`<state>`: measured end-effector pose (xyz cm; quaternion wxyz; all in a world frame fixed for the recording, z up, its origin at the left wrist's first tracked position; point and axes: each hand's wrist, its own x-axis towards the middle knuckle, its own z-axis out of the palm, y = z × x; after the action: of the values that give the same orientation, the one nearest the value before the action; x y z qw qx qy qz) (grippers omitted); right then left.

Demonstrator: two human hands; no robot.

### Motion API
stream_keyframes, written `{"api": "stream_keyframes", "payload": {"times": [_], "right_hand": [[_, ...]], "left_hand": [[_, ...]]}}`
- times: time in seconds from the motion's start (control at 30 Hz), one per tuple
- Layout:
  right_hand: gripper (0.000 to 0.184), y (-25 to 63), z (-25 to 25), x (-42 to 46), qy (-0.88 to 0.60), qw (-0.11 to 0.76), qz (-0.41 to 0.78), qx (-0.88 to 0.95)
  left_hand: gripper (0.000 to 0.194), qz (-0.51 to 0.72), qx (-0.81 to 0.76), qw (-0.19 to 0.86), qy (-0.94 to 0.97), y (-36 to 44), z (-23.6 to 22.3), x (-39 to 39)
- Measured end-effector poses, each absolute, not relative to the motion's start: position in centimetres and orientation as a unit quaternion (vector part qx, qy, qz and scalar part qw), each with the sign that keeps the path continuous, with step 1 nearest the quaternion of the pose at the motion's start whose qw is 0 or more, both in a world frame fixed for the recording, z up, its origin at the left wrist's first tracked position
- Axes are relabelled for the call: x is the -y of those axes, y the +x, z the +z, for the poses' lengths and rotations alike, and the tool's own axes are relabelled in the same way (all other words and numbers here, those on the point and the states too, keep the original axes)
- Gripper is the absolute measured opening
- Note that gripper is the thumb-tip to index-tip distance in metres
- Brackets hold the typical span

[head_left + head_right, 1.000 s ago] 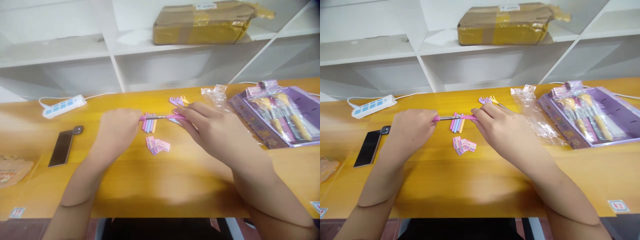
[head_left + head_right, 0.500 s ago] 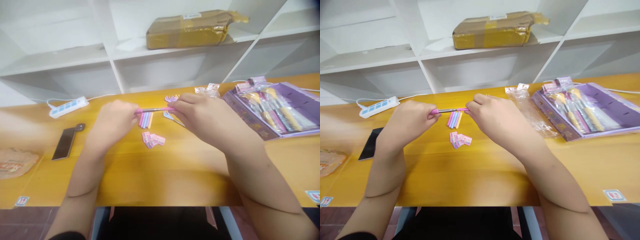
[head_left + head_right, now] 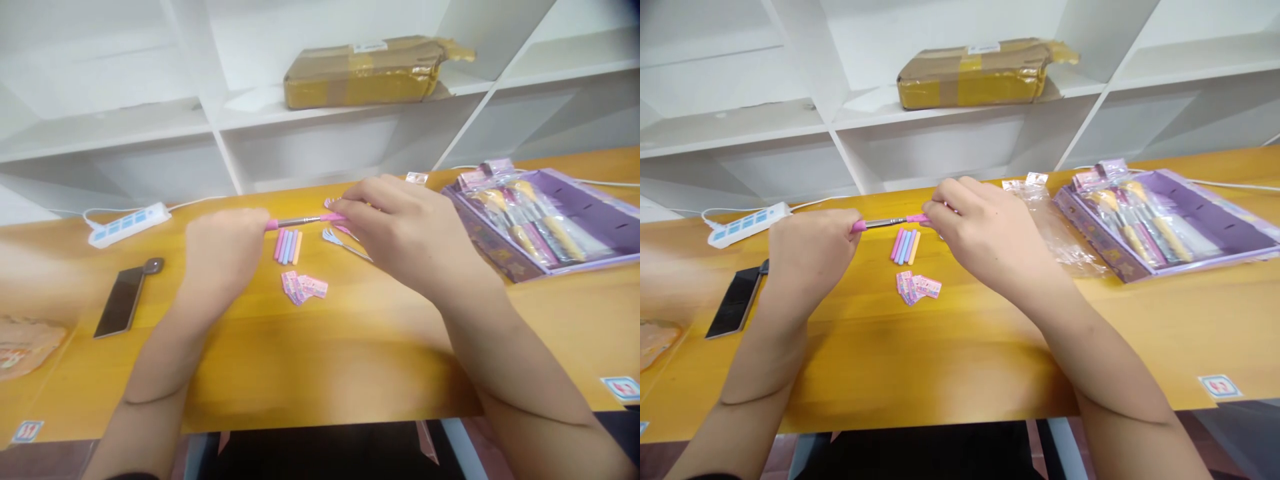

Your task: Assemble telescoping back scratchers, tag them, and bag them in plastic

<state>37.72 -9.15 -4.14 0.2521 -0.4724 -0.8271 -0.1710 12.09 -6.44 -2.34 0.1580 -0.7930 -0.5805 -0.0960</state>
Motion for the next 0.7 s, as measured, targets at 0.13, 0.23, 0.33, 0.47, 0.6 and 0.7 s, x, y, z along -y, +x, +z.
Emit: {"api": "stream_keyframes", "payload": {"times": [0.13, 0.23, 0.33, 0.47, 0.6, 0.7], "right_hand": [[0.039, 41.5, -3.2, 6.8, -0.514, 0.259, -0.222, 0.787], [0.048, 48.7, -2.9, 3.9, -0.573, 0.274, -0.292, 0.715], [0.061, 57.1, -3.9, 1.3, -0.591, 0.345, -0.358, 0.635], [0.057, 63.5, -5.3, 0.3, -0.625, 0.341, -0.367, 0.599], [0.03, 62.9, -4.5, 1.2, -0.655, 0.346, -0.258, 0.62], [0.03, 61.6, -3.9, 1.7, -0.697, 0.346, -0.193, 0.598]], "left_hand": [[0.04, -0.097, 0.659, 0.169, -0.726, 9.3, -0.8, 3.7], [0.039, -0.104, 0.682, 0.235, -0.685, 4.7, 1.0, 1.3], [0.045, -0.153, 0.697, 0.261, -0.651, 0.0, 2.0, -0.2], [0.046, -0.161, 0.687, 0.26, -0.659, -2.7, 1.5, -1.2], [0.039, -0.135, 0.713, 0.227, -0.649, -2.1, 1.0, -2.1], [0.035, -0.105, 0.734, 0.21, -0.637, -1.7, 0.9, -2.2]]}}
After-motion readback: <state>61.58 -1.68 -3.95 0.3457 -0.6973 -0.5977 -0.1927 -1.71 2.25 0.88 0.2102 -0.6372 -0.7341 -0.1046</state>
